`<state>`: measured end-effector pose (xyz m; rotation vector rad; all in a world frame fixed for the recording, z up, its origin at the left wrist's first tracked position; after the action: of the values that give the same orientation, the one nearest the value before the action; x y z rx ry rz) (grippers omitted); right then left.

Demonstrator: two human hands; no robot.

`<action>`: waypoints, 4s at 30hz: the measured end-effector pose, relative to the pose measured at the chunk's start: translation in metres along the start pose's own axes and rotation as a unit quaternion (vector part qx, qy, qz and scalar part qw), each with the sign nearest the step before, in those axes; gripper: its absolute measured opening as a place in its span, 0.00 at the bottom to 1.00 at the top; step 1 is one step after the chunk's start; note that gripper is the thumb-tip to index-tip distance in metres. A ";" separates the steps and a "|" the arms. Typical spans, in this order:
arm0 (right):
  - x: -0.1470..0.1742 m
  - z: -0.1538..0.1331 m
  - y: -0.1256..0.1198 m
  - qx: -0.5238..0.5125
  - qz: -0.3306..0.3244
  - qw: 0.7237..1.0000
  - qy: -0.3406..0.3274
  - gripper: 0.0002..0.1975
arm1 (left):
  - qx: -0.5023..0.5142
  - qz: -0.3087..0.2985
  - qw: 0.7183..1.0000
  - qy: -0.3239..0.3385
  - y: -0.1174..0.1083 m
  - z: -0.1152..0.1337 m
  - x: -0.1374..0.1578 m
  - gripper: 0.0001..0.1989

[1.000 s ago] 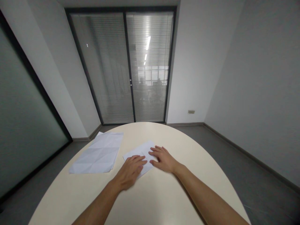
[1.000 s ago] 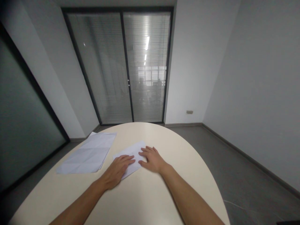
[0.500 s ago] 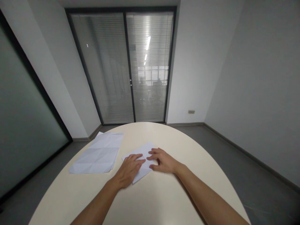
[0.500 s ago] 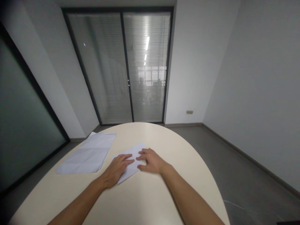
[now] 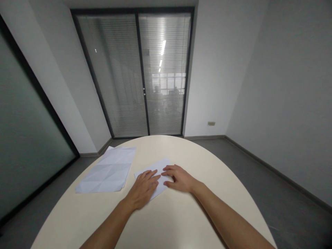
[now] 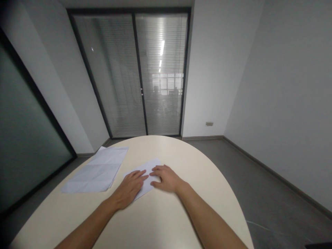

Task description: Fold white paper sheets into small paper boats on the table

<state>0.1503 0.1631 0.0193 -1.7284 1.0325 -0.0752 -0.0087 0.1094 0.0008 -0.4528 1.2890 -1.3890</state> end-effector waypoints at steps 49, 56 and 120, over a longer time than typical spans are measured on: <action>0.001 0.028 -0.008 0.113 0.039 0.992 0.048 0.16 | 0.027 0.106 0.992 0.056 -0.007 0.007 0.005 0.18; -0.001 0.018 -0.005 0.073 0.061 0.995 -0.014 0.14 | 0.022 0.113 0.992 0.042 -0.009 0.009 0.003 0.15; -0.001 -0.004 -0.006 -0.125 0.046 0.991 0.006 0.29 | 0.019 0.177 0.981 -0.076 -0.015 -0.018 -0.006 0.26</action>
<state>0.1506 0.1610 0.0265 -1.9024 1.1699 0.1066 -0.0289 0.1186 0.0104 -0.2804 1.1506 -1.0572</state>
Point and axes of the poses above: each hand's wrist, its own x-axis away from the middle knuckle, its own y-axis out of the palm, z = x × y, the point moved 7 cm from there along -x, towards the middle knuckle, and after that the axes turned 13 degrees about z, right-handed, at the moved point
